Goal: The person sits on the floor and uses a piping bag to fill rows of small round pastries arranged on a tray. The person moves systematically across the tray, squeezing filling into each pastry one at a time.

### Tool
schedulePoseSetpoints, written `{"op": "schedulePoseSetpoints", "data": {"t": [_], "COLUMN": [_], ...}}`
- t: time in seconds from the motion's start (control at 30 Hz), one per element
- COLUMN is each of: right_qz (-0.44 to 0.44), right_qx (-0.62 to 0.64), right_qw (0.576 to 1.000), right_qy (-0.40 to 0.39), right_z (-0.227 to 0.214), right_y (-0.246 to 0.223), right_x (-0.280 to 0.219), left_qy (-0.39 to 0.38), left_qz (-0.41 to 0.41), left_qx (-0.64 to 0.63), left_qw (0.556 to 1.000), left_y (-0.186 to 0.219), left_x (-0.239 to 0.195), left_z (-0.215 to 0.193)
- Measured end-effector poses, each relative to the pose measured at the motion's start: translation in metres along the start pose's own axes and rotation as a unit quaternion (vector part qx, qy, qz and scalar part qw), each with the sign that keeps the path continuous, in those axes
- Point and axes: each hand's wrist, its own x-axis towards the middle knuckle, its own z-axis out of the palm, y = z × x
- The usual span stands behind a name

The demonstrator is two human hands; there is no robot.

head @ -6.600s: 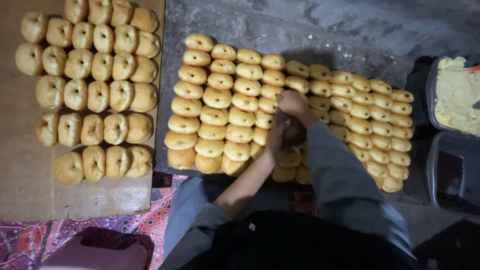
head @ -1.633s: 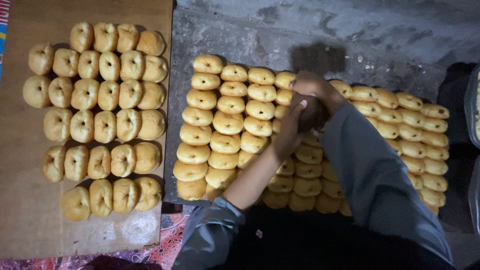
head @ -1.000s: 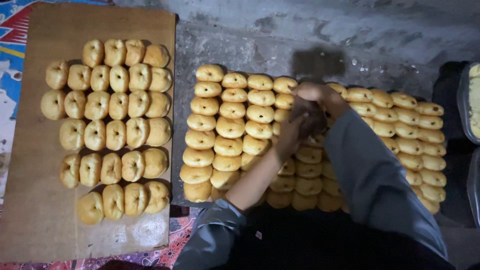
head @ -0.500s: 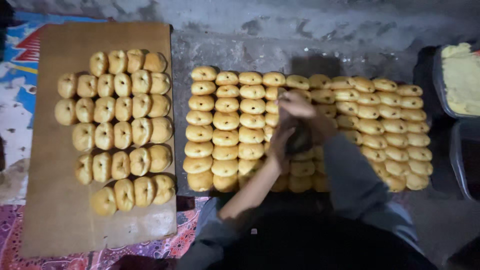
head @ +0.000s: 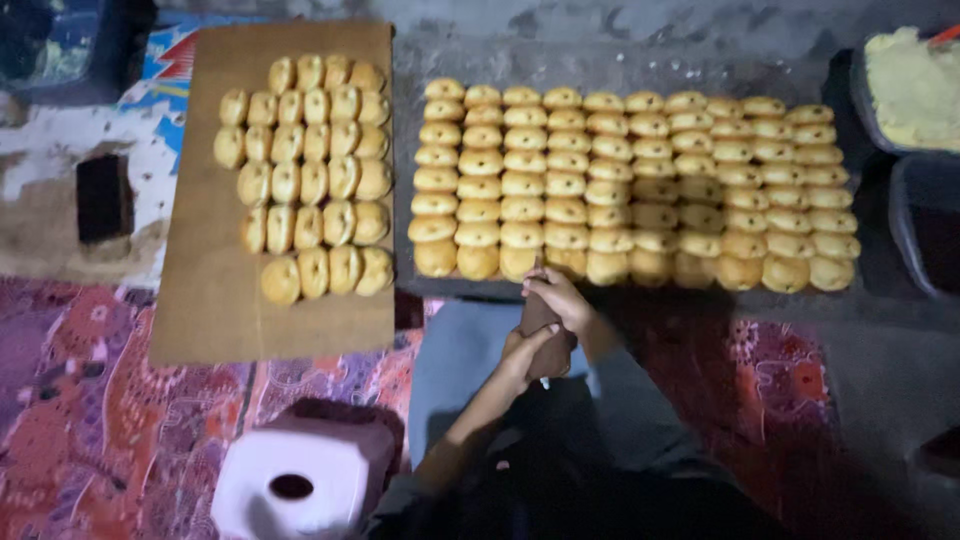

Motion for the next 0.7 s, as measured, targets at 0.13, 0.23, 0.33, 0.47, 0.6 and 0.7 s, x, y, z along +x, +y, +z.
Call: {"op": "schedulePoseSetpoints", "data": {"t": [0.13, 0.23, 0.33, 0.47, 0.6, 0.7], "right_qz": [-0.031, -0.054, 0.031, 0.005, 0.017, 0.0], "right_qx": [-0.009, 0.014, 0.022, -0.014, 0.031, 0.023], "right_qw": [0.999, 0.998, 0.997, 0.994, 0.995, 0.996], "right_qy": [0.036, 0.033, 0.063, 0.104, 0.094, 0.087], "right_z": [0.025, 0.032, 0.034, 0.039, 0.038, 0.038], "right_y": [0.048, 0.067, 0.072, 0.071, 0.066, 0.066], "right_x": [-0.015, -0.019, -0.013, -0.012, -0.013, -0.014], "left_qy": [0.076, 0.093, 0.084, 0.036, 0.009, -0.023], "left_qz": [0.0, -0.011, -0.001, 0.034, 0.006, -0.042], "left_qx": [0.123, 0.157, 0.134, 0.124, 0.102, 0.149], "left_qw": [0.99, 0.983, 0.987, 0.991, 0.995, 0.988], "left_y": [-0.04, -0.058, -0.061, -0.058, -0.043, -0.028], "left_x": [-0.012, -0.011, -0.001, 0.014, 0.016, 0.013], "left_z": [-0.029, -0.049, -0.069, -0.076, -0.081, -0.084]}}
